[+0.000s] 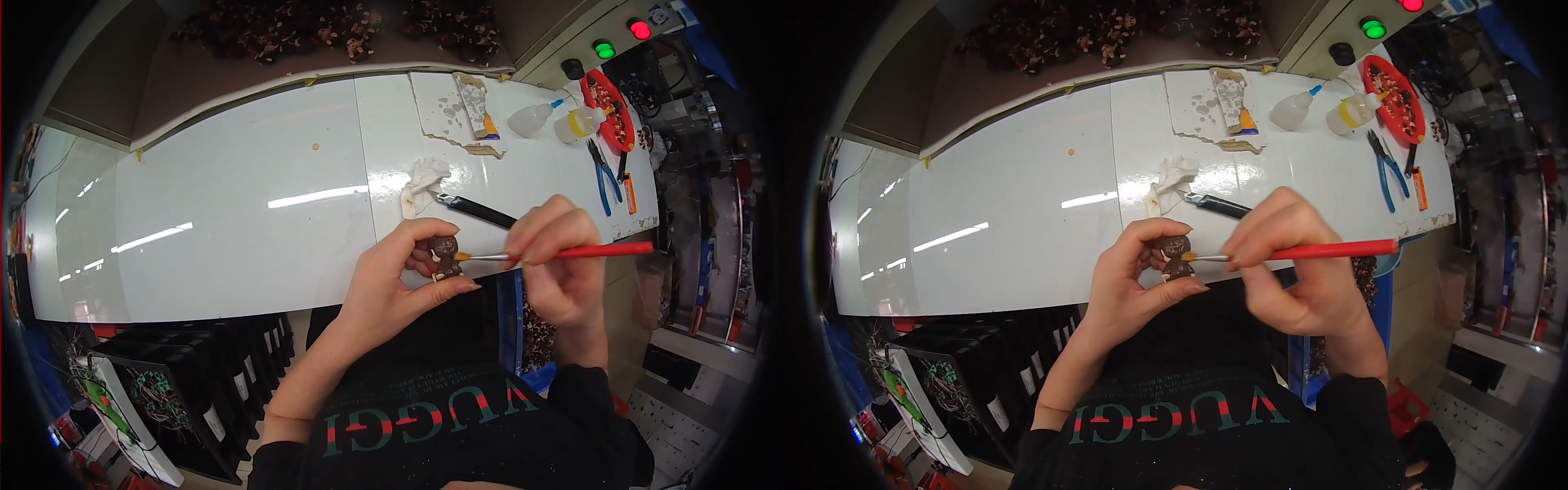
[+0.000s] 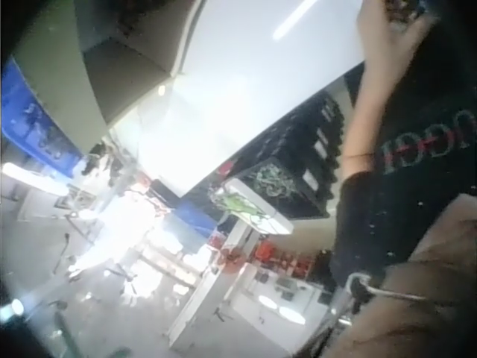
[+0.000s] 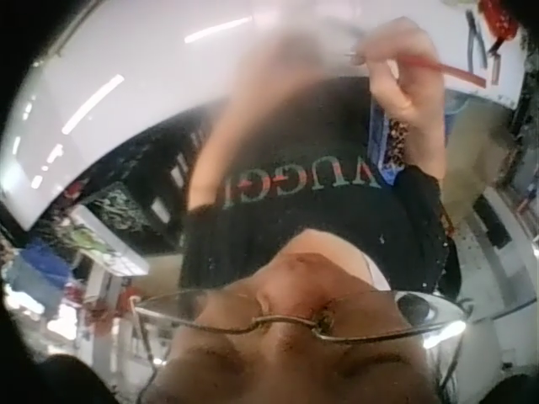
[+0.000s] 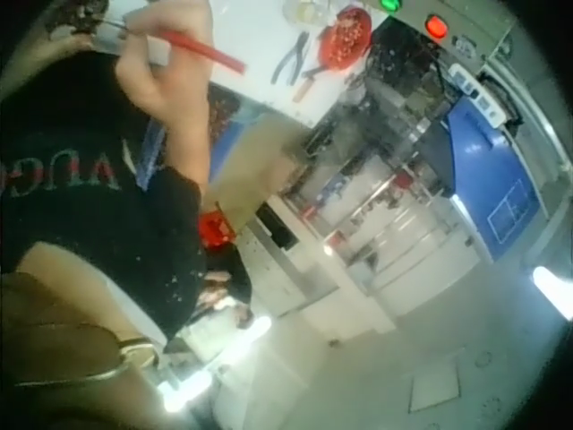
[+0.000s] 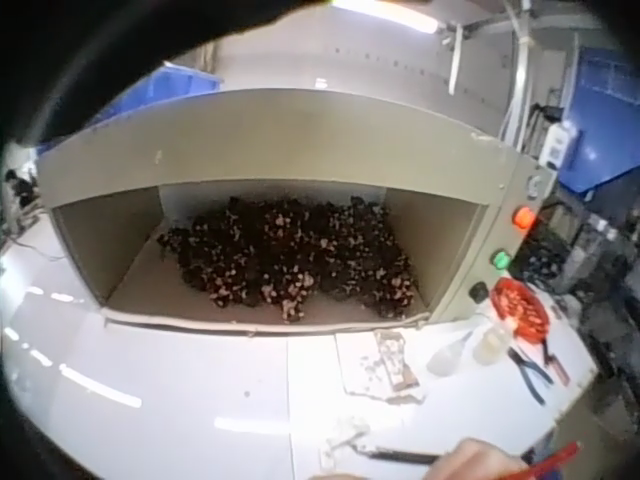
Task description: The person assembles small plastic character figures by applying glue from a glue bottle to plastic pieces with a glue applicator, then joining the pieces to form the toy figures.
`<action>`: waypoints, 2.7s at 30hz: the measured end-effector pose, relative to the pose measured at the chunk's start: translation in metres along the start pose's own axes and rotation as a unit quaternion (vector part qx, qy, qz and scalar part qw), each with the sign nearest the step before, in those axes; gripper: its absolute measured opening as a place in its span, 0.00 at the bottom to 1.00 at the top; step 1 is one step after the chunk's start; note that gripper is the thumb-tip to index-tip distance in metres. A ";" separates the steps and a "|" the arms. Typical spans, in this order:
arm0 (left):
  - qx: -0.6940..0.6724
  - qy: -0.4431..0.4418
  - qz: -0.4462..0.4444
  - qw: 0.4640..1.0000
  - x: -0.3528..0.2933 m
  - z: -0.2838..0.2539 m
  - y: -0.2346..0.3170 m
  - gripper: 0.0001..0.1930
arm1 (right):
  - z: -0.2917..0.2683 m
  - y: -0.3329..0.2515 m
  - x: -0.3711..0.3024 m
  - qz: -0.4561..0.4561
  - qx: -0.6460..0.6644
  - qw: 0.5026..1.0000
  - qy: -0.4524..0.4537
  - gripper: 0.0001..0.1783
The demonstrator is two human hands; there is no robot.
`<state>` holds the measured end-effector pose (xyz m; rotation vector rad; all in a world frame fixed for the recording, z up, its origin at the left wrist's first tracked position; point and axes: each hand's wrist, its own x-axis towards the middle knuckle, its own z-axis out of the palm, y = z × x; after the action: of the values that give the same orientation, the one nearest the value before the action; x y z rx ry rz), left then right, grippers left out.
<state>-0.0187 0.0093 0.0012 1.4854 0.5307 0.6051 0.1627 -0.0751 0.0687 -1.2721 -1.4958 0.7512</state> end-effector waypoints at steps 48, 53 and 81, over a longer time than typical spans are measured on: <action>0.000 0.019 -0.002 1.000 0.002 0.011 0.004 0.26 | -0.009 0.000 0.002 -0.003 0.006 1.000 -0.018 0.10; 0.008 0.014 -0.016 1.000 0.001 0.009 0.006 0.25 | -0.030 0.003 -0.004 0.090 -0.086 0.991 0.045 0.09; 0.009 0.016 -0.027 0.999 0.005 0.030 0.010 0.25 | 0.010 0.032 -0.028 -0.047 -0.132 0.990 0.007 0.26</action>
<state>0.0046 -0.0100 0.0122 1.4757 0.6013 0.5848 0.1631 -0.0919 0.0285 -1.3874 -1.6721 0.4931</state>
